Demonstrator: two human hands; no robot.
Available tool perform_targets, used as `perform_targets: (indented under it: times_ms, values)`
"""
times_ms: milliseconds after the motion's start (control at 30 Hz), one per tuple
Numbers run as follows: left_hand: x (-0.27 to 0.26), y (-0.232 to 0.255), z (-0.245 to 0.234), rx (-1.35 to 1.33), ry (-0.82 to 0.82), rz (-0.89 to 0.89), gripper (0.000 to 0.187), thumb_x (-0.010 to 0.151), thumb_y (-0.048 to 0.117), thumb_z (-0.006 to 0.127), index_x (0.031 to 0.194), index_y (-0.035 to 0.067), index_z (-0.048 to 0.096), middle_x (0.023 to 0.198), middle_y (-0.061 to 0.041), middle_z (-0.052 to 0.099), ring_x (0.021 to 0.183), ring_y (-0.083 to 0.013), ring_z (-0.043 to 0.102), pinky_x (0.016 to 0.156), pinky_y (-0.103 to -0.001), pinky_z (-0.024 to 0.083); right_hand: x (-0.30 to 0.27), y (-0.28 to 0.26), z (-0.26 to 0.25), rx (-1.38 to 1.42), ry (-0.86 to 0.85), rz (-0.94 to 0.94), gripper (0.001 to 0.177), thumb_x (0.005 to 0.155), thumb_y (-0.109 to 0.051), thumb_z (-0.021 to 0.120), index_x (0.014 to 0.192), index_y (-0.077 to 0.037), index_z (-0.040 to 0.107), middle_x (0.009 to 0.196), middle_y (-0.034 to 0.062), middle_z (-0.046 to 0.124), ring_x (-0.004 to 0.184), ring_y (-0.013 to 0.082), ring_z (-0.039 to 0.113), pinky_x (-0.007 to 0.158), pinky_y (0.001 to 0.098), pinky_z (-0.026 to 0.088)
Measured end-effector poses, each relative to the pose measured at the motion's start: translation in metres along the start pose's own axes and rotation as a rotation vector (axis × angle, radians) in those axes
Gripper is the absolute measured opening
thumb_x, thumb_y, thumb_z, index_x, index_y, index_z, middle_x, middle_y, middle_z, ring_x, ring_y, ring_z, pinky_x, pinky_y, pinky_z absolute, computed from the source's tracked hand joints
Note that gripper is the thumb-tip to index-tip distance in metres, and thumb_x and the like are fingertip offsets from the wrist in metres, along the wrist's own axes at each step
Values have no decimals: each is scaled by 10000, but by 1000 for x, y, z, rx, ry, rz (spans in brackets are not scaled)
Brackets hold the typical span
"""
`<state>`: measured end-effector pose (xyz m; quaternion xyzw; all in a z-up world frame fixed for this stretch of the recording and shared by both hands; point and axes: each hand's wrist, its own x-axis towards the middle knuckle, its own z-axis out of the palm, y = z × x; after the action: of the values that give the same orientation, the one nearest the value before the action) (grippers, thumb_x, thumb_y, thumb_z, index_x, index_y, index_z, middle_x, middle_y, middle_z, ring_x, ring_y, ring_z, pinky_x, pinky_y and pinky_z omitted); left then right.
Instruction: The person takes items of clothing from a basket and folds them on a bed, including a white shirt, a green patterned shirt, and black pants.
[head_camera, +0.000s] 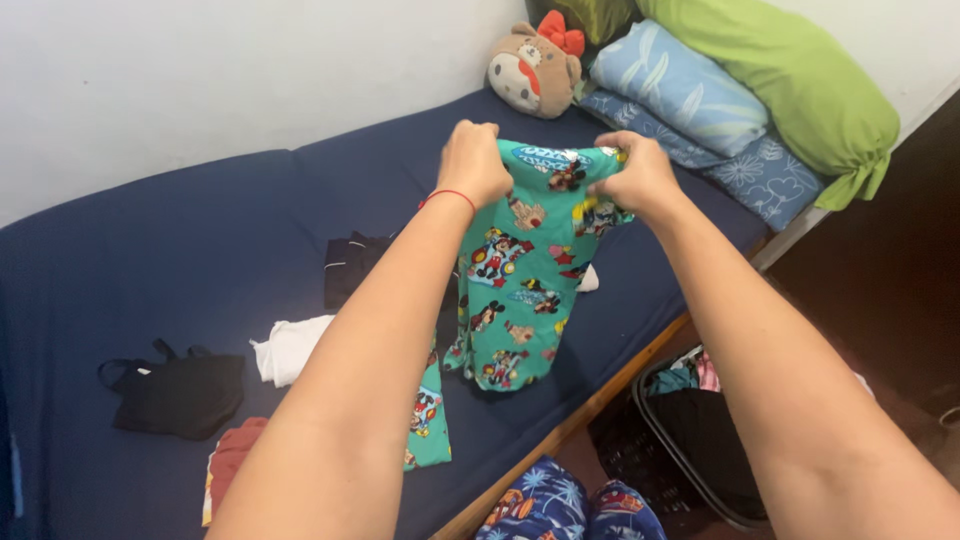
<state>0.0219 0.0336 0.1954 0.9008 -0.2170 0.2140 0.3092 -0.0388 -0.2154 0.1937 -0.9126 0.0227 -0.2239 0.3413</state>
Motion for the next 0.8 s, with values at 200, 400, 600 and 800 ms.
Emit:
perform_targets:
  times_ms: [200,400,600,800]
  values:
    - [-12,40,-28,279,227,171,139,658,134,803,797,137,806,1052,-137,643,1044,-351,638,877,-462,547,4,13,-22,-51,96,103,308,760,-130,840,1061,-91,788,939,112,771,834,183,722,778,337,549]
    - [-10,105,-4,90,-60,160,216,746,328,793,896,174,800,981,-147,724,962,-351,701,848,-478,555,5,66,-66,-44,164,356,275,819,-115,777,1092,-128,803,896,110,738,676,188,632,593,366,490]
    - [-11,141,32,-214,-130,79,216,727,314,775,879,161,796,884,-149,759,891,-356,727,805,-471,572,18,60,-92,259,338,320,215,883,-92,692,1089,-99,755,862,68,757,624,151,708,506,304,540]
    - [-27,59,53,-209,-121,9,339,736,363,688,864,63,780,899,-223,743,909,-417,717,828,-499,561,40,29,5,-78,336,-105,268,775,10,667,969,-91,822,906,160,775,800,283,754,769,419,578]
